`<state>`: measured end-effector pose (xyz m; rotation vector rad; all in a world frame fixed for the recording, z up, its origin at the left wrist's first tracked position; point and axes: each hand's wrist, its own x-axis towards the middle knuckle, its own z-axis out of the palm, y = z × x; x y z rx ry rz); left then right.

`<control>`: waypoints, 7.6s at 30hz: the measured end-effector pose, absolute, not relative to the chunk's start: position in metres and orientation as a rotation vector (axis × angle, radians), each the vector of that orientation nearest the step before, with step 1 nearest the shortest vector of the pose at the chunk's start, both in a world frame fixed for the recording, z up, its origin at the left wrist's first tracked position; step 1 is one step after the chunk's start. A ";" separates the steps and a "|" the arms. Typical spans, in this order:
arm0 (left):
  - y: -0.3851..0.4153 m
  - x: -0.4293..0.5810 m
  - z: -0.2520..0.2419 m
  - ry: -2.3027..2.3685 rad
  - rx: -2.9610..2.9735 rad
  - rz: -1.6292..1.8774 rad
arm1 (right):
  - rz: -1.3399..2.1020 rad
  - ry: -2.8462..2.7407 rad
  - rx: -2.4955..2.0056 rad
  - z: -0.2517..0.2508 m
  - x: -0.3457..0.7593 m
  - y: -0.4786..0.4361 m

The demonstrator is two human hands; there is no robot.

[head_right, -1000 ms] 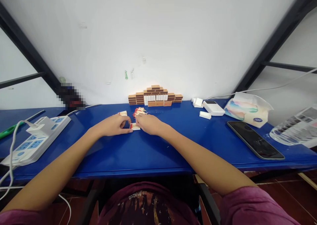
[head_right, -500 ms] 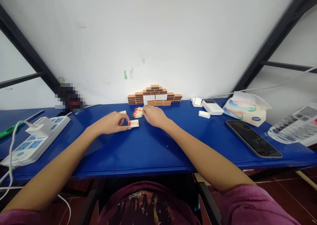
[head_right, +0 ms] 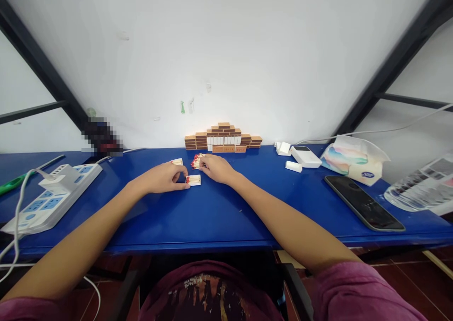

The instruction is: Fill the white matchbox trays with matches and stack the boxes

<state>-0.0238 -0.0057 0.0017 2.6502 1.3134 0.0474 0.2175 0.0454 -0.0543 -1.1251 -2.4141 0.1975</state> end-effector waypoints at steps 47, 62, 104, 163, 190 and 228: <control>-0.007 -0.023 0.003 1.318 2.636 0.053 | 0.212 -2.478 -1.233 -0.040 0.221 0.029; -0.007 -0.023 0.002 1.318 2.638 0.040 | 0.249 -2.520 -1.271 -0.039 0.223 0.032; -0.004 -0.031 0.005 1.277 2.603 0.073 | 0.235 -2.657 -1.253 -0.029 0.232 0.022; -0.010 -0.021 0.003 1.257 2.660 0.082 | 0.295 -2.560 -1.046 -0.027 0.211 -0.002; -0.008 -0.022 0.003 1.291 2.650 0.088 | 0.214 -2.483 -1.314 -0.043 0.231 0.038; -0.004 -0.026 0.001 1.307 2.695 0.076 | 0.197 -2.648 -1.200 -0.021 0.215 -0.001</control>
